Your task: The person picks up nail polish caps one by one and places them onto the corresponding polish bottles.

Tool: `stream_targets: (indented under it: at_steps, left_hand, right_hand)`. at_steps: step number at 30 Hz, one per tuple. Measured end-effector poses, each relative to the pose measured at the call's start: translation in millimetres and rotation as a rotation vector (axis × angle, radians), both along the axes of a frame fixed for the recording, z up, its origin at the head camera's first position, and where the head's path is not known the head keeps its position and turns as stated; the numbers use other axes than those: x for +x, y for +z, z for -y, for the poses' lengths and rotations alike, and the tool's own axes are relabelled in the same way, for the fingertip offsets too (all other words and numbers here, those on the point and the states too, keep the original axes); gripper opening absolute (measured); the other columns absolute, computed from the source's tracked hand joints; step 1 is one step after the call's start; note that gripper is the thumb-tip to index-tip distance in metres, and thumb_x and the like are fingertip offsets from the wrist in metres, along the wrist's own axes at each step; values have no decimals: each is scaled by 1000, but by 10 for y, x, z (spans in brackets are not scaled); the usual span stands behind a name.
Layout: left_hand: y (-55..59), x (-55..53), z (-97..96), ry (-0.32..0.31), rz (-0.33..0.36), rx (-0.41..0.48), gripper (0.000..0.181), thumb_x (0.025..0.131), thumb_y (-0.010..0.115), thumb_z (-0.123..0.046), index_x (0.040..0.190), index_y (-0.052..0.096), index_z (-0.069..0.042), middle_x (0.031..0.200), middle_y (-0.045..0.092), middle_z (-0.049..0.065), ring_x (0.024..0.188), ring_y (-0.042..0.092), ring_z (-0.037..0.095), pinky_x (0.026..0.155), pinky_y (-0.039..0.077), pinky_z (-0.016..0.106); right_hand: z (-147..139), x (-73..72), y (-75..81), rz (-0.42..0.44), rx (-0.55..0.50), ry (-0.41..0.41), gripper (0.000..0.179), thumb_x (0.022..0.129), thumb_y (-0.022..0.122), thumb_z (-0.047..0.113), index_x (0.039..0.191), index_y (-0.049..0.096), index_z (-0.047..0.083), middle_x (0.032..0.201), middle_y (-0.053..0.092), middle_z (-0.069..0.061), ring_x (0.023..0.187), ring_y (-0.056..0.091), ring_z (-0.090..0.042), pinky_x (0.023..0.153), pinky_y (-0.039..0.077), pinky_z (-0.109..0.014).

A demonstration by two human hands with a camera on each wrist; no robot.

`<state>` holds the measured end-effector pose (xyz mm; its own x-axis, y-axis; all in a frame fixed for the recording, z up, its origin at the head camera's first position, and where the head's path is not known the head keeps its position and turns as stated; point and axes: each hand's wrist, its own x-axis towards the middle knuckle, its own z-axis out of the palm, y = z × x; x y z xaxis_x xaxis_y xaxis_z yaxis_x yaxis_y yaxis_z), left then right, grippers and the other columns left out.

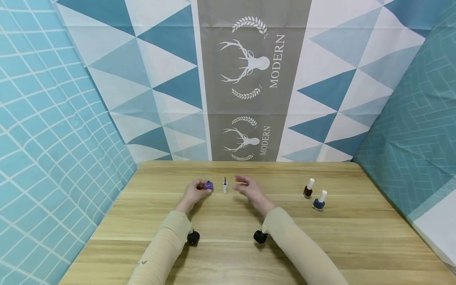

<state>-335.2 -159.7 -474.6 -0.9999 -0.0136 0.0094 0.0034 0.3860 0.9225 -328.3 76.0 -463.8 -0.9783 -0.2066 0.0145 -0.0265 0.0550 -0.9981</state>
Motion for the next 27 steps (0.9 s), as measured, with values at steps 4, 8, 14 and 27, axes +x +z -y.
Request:
stream_targets:
  at_steps: [4,8,14,27]
  left_hand:
    - [8,19,-7,3,5,3,34,79,74,-3,110,61,0,108,59,16,104,54,30,95,43,43]
    - [13,24,-9,5,6,6,34,79,74,-3,110,61,1,108,59,16,104,54,30,94,43,43]
    - [15,21,-11,10,3,-20,34,79,74,-5,110,61,0,108,60,16,103,55,28,93,43,42]
    - [29,33,-8,11,2,-6,34,78,74,-4,109,61,2,106,60,16,101,55,29,92,44,42]
  right_hand:
    - [64,-8,-22,1,30,9,54,84,67,5,134,47,1,136,48,-20,119,50,-31,100,41,-43]
    - [120,-15,-30,0,41,6,53,84,68,5,133,49,1,134,50,-18,119,50,-32,102,39,-44]
    - [200,-29,-34,-8,81,5,51,80,71,4,128,53,2,129,55,-16,111,56,-30,96,45,-39]
    - [296,-114,-54,-79,206,-13,38,79,73,2,115,62,-2,107,66,-16,95,61,-21,82,51,-28]
